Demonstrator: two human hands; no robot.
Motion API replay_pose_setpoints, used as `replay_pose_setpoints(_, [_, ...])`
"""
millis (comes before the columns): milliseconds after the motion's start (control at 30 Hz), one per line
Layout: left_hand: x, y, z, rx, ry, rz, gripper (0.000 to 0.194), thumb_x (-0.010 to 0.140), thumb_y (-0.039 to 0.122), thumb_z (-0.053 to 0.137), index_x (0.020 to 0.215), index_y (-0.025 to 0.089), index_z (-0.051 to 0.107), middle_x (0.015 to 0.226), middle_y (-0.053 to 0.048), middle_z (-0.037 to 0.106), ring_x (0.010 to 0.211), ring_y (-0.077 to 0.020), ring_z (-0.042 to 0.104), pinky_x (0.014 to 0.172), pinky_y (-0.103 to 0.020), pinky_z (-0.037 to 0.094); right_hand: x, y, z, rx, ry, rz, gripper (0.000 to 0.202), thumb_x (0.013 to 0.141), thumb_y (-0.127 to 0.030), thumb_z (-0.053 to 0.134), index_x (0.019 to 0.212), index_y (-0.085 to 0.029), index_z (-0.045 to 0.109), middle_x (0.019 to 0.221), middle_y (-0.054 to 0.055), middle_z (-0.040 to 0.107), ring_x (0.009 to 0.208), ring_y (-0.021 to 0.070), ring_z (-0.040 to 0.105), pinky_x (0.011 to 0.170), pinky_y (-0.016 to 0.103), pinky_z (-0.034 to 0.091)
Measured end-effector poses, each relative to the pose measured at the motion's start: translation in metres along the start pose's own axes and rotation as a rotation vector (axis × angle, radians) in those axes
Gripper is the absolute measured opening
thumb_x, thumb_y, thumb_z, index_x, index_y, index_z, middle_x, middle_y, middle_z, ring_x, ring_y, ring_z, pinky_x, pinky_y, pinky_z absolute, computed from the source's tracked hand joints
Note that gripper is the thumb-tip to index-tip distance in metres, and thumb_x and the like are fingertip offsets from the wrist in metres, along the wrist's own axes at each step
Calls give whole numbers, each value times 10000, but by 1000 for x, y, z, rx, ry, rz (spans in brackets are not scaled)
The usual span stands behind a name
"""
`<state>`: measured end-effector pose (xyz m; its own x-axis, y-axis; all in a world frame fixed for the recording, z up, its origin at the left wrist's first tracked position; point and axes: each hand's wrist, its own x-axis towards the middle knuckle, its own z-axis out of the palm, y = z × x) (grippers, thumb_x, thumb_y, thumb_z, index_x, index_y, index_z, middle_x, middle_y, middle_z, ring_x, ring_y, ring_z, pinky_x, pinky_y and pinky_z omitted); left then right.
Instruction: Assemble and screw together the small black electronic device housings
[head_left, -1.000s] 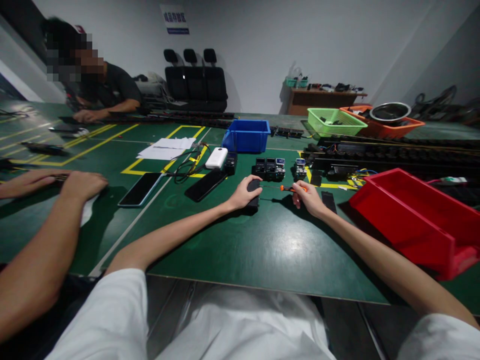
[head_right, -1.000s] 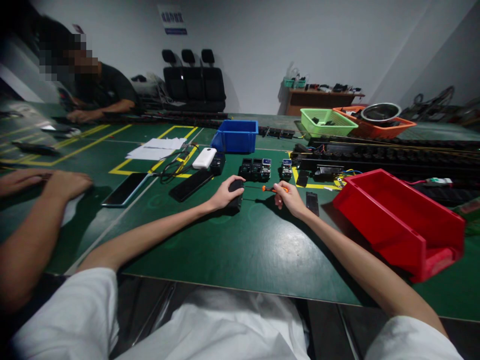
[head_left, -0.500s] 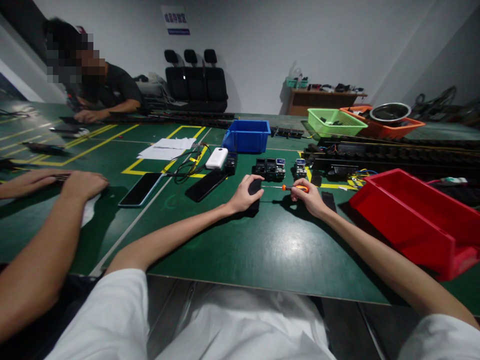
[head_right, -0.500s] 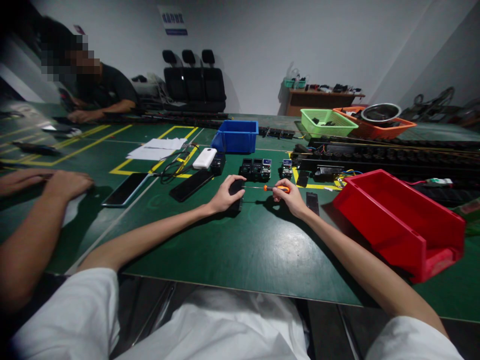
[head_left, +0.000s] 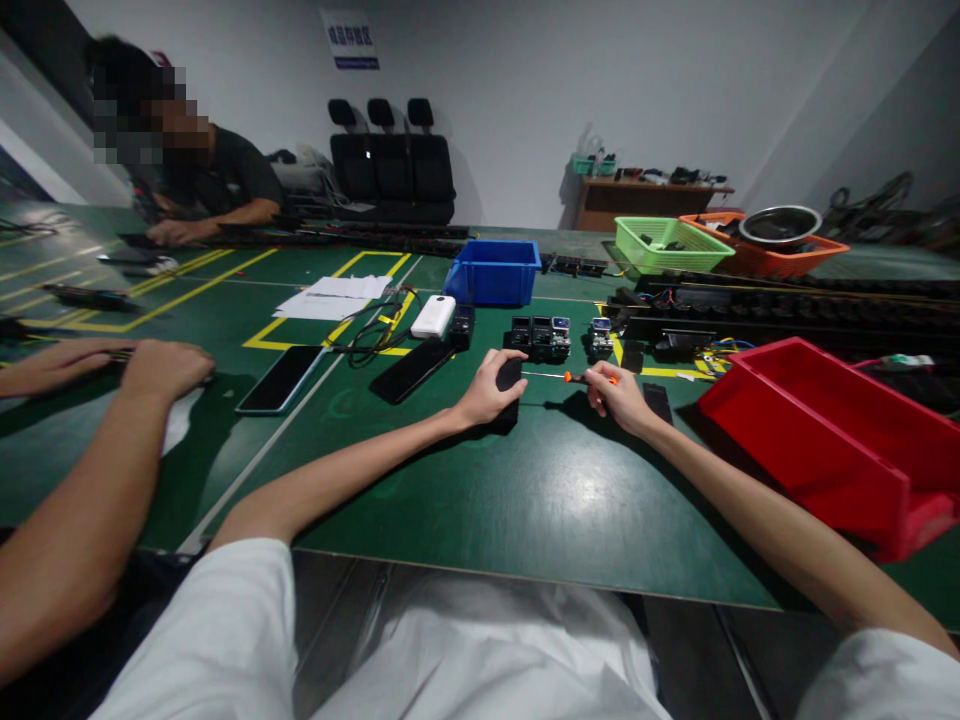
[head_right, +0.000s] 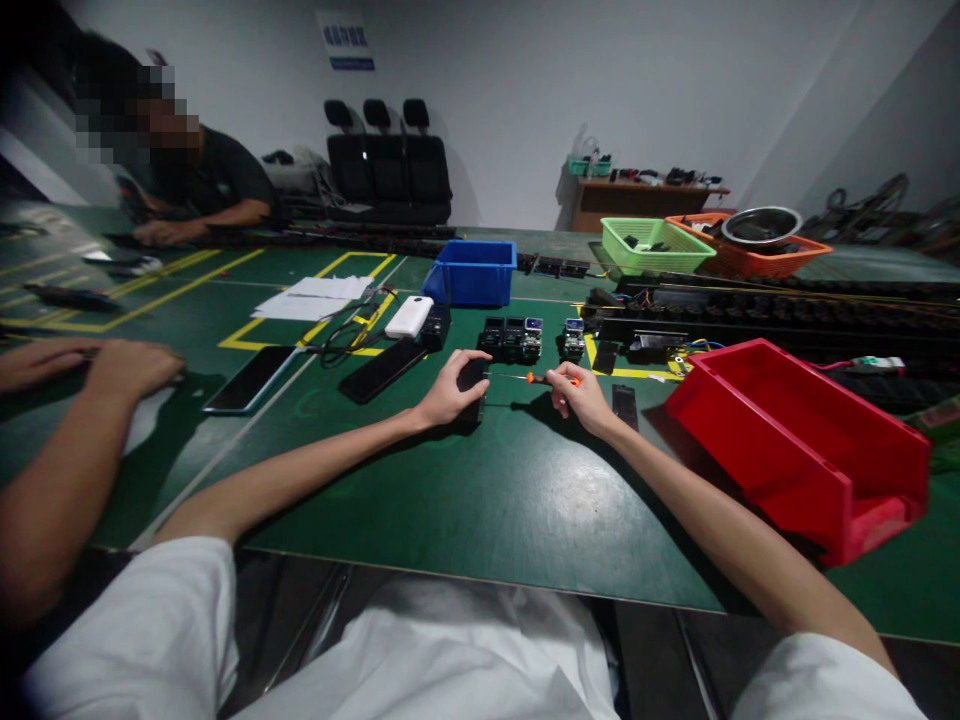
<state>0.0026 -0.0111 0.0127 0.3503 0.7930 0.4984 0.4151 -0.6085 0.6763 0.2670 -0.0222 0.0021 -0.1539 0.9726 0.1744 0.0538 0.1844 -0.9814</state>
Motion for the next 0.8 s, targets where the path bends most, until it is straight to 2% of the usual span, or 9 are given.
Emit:
replay_pose_setpoints(100, [0,0,0,-13,13,19,382,841,288,603,1210,200,550,1078,-62,522,1002,-196,539,942,-339,445,1,2,0,6,13,9,379,807,-550,669,717,-217,513,477,-54,516,355,86,407,299,196,272])
replay_pose_setpoints(267, [-1,2,-1,-14,16,29,376,836,280,606,1197,198,543,1087,-63,520,1009,-196,536,944,-336,444,2,3,0,53,2,-24,319,797,-492,698,808,-214,543,551,-46,564,455,103,505,441,227,429])
replay_pose_setpoints(400, [0,1,0,-6,10,-1,359,840,292,603,1184,206,545,1085,-60,521,1011,-198,533,943,-340,446,1,2,-1,88,9,-39,337,737,-396,766,926,-226,545,664,-49,601,553,107,556,526,229,452])
replay_pose_setpoints(567, [1,-3,2,-15,14,-9,367,843,311,602,1190,205,545,1064,-54,514,980,-191,536,916,-330,454,1,2,-1,86,13,-57,306,740,-363,768,901,-215,555,674,-43,607,570,104,552,547,229,446])
replay_pose_setpoints(800, [2,-7,3,-5,26,-4,345,845,310,600,1173,215,553,1052,-45,520,984,-192,543,925,-344,454,3,5,-1,31,13,-82,293,776,-437,736,821,-189,585,637,-18,630,494,94,525,474,220,418])
